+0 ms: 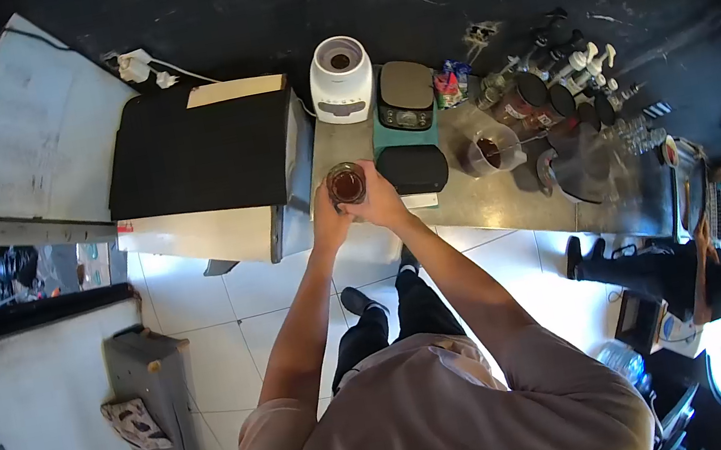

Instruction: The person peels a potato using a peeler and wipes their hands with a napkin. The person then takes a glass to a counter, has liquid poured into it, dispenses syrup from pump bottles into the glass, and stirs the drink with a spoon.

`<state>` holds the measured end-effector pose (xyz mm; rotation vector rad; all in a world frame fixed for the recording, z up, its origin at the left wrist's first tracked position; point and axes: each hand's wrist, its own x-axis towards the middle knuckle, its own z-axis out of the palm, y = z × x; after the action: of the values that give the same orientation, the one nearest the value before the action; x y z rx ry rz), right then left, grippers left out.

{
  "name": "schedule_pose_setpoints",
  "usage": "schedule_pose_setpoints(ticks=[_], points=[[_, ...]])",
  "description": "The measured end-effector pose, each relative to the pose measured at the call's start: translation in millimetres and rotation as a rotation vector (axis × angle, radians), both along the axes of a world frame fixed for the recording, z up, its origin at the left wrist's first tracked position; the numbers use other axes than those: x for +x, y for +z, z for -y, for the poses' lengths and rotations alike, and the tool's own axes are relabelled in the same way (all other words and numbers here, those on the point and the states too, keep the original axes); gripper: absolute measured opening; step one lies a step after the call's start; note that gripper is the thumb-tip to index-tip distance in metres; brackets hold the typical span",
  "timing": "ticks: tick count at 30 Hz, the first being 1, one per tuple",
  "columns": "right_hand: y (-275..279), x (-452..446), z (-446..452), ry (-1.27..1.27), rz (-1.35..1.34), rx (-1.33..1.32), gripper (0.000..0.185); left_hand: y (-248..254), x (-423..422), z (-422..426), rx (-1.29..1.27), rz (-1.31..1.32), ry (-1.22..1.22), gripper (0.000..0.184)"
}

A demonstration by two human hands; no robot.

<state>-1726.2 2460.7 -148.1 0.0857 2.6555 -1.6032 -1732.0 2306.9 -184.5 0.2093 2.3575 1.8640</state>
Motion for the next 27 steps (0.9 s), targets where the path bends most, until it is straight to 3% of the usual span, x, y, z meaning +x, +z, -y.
schedule_pose_setpoints(ticks=[7,11,13,14,16,17,20,22,23,25,27], points=[[-38.0,-12.5,-3.1,0.006,-0.007,-0.083,0.105,-23.7,-10.9,-10.0,0.175,0.046,0.035,0.074],[1.3,-0.7,-21.8,-0.021,-0.102,-0.048,0.098,-9.5,-13.3,-15.2,0.193,0.060,0.031,0.076],[34.7,25.7,-61.6,-0.110,-0.069,-0.075,0.073,-14.6,-14.7,-18.2,0.122,0.060,0.051,0.079],[37.7,43.6,-89.0,-0.255,-0.022,-0.279,0.041,1.3,-14.1,-23.7,0.228,0.160,0.054,0.083],[30.4,88.0,-173.1,-0.505,-0.099,-0.378,0.011,-13.0,-12.2,-22.2,0.187,0.137,0.027,0.085],[31.4,101.7,-210.9,-0.667,-0.102,-0.480,0.010,-15.8,-18.5,-21.0,0.139,0.096,0.001,0.087],[35.8,109.7,-284.2,-0.750,0.044,-0.379,0.025,-19.4,-19.9,-16.6,0.044,0.074,-0.011,0.095],[68.8,102.8,-299.8,-0.442,0.439,-0.213,0.045,-13.4,-20.0,-20.5,0.056,0.074,-0.011,0.100],[55.1,101.2,-303.5,-0.436,0.441,-0.220,0.045,-17.2,-19.4,-20.6,0.048,0.073,-0.006,0.100],[13.8,97.3,-309.4,-0.765,0.216,-0.063,0.055,-32.2,-20.5,-21.2,0.104,0.073,-0.025,0.097],[16.2,81.0,-313.0,-0.833,0.119,-0.120,0.051,-33.5,-18.2,-29.8,0.100,0.060,0.005,0.094]])
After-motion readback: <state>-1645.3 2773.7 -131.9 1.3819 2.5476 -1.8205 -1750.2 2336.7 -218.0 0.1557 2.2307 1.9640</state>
